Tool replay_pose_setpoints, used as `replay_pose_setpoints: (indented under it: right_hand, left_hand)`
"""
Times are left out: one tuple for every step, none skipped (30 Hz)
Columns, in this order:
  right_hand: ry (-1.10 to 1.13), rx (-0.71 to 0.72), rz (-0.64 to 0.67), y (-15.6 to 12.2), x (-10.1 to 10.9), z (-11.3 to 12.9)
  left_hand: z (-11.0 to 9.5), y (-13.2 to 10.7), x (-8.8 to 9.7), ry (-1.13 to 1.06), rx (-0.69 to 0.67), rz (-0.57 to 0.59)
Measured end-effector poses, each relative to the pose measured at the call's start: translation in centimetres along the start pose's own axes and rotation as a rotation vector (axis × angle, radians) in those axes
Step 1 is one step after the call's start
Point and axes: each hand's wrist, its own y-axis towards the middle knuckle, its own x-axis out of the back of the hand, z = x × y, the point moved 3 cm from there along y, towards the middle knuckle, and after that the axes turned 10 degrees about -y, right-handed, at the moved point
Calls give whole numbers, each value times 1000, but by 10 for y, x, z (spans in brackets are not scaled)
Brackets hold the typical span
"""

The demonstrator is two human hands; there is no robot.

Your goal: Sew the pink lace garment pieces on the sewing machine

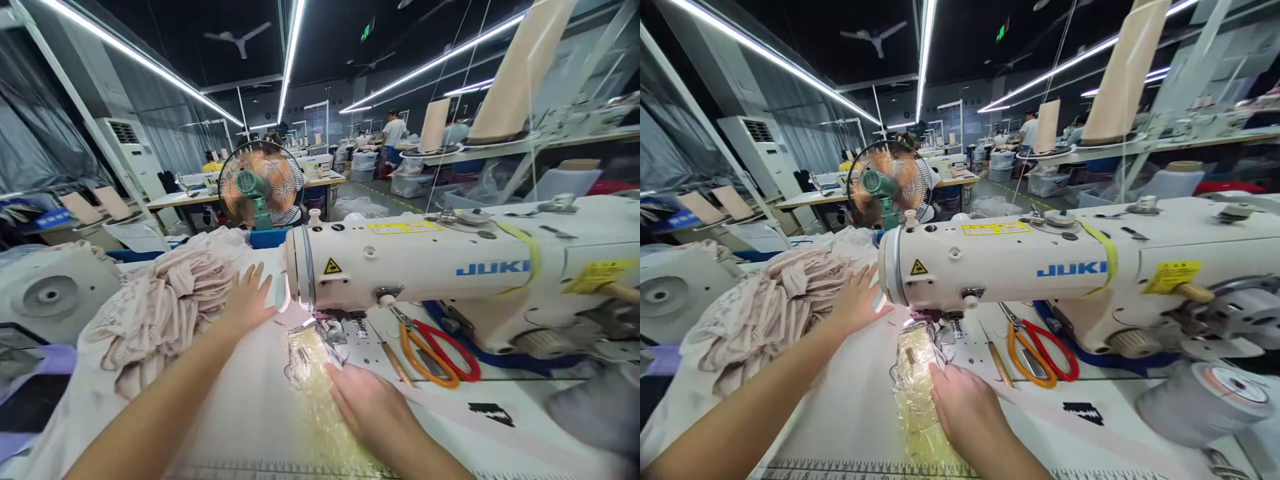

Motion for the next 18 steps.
replay_pose_setpoints:
  right_hand:
    - [5, 7, 7, 0, 0, 1]
    - [13, 7, 28, 0, 1, 1]
    - [23, 3, 59, 0, 1, 1]
    - [33, -8, 97, 1, 0, 2]
    - [42, -22, 135, 1, 0, 2]
    - [52, -39, 168, 1, 0, 2]
    - [63, -58, 189, 2, 1, 3]
    - [79, -75, 196, 3, 3, 3]
    - [103, -89, 197, 3, 7, 4]
    - [140, -96, 193, 3, 12, 5]
    - [197, -91, 189, 2, 18, 7]
    - [272, -71, 187, -2, 26, 11]
    - [351, -40, 178, -8, 35, 15]
    - [423, 2, 159, -17, 44, 19]
    - [475, 46, 129, -30, 52, 24]
    - [498, 81, 90, -47, 58, 28]
    - [487, 93, 48, -67, 63, 30]
    - [457, 78, 17, -91, 67, 31]
  left_hand:
    - [15, -16, 16, 54, 36, -27]
    - [32, -32, 34, 105, 92, -57]
    - [52, -48, 53, 151, 172, -89]
    - [74, -64, 71, 191, 267, -118]
    - [96, -79, 89, 226, 384, -152]
    - [117, -93, 102, 245, 488, -156]
    - [135, -106, 110, 244, 569, -137]
    - [150, -117, 114, 225, 620, -106]
    - [161, -126, 114, 198, 645, -79]
    - [168, -132, 111, 173, 653, -69]
    - [173, -137, 107, 150, 652, -75]
    - [175, -139, 103, 131, 649, -94]
    - [176, -141, 100, 112, 646, -117]
    - [176, -142, 97, 89, 643, -134]
    - [175, -143, 96, 61, 641, -143]
    - [175, -145, 95, 30, 638, -148]
    - [174, -147, 96, -5, 625, -146]
    - [172, -150, 97, -43, 608, -148]
